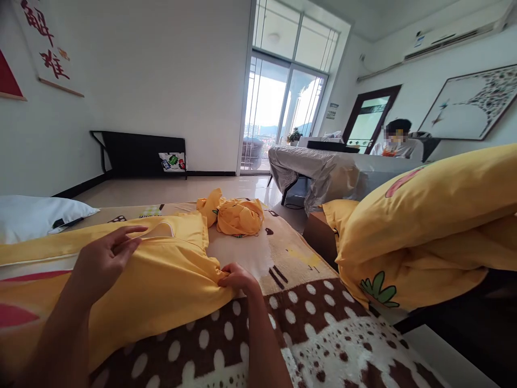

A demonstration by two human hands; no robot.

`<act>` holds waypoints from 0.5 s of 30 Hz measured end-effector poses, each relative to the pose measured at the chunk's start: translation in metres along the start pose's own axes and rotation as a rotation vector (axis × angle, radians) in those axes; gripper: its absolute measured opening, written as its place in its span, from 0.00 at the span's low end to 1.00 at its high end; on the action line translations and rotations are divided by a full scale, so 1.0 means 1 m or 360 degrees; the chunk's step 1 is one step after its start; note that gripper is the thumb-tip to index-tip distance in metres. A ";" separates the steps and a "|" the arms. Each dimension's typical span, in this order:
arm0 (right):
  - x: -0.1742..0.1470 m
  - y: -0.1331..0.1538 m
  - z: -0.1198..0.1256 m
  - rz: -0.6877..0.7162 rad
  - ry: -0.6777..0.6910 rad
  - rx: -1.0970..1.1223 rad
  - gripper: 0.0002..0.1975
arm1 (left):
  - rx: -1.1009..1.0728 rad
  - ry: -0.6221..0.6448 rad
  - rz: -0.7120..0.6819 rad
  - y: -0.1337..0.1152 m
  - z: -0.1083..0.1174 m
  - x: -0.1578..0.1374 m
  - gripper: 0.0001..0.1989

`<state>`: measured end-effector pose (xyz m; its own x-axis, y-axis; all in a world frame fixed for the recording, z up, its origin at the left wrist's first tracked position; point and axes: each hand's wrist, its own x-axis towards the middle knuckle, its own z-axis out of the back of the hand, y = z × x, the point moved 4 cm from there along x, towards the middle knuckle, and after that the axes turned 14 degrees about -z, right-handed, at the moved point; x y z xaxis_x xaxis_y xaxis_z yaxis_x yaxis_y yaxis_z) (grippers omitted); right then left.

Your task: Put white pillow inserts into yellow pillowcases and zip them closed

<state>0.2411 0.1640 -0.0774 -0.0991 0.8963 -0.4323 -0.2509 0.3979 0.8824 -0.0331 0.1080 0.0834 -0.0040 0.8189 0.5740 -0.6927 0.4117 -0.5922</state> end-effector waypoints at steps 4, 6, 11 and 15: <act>-0.022 0.026 0.005 0.0199 0.0144 0.0209 0.15 | 0.0001 -0.0850 -0.0027 -0.013 0.025 -0.012 0.17; -0.033 0.040 0.005 0.0332 0.0240 0.0484 0.16 | -0.0052 -0.0980 0.0030 0.003 0.025 -0.008 0.18; -0.026 0.040 -0.008 0.0218 0.0149 0.0826 0.20 | 0.0292 -0.0485 0.0109 0.058 -0.015 0.022 0.16; -0.007 0.031 -0.017 0.0235 -0.0049 0.0943 0.24 | 0.0582 -0.0566 -0.0332 0.026 -0.034 0.002 0.19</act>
<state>0.2173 0.1670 -0.0508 -0.0617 0.9519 -0.3001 0.3426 0.3026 0.8894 -0.0267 0.1345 0.0496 -0.0394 0.5232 0.8513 -0.9100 0.3331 -0.2469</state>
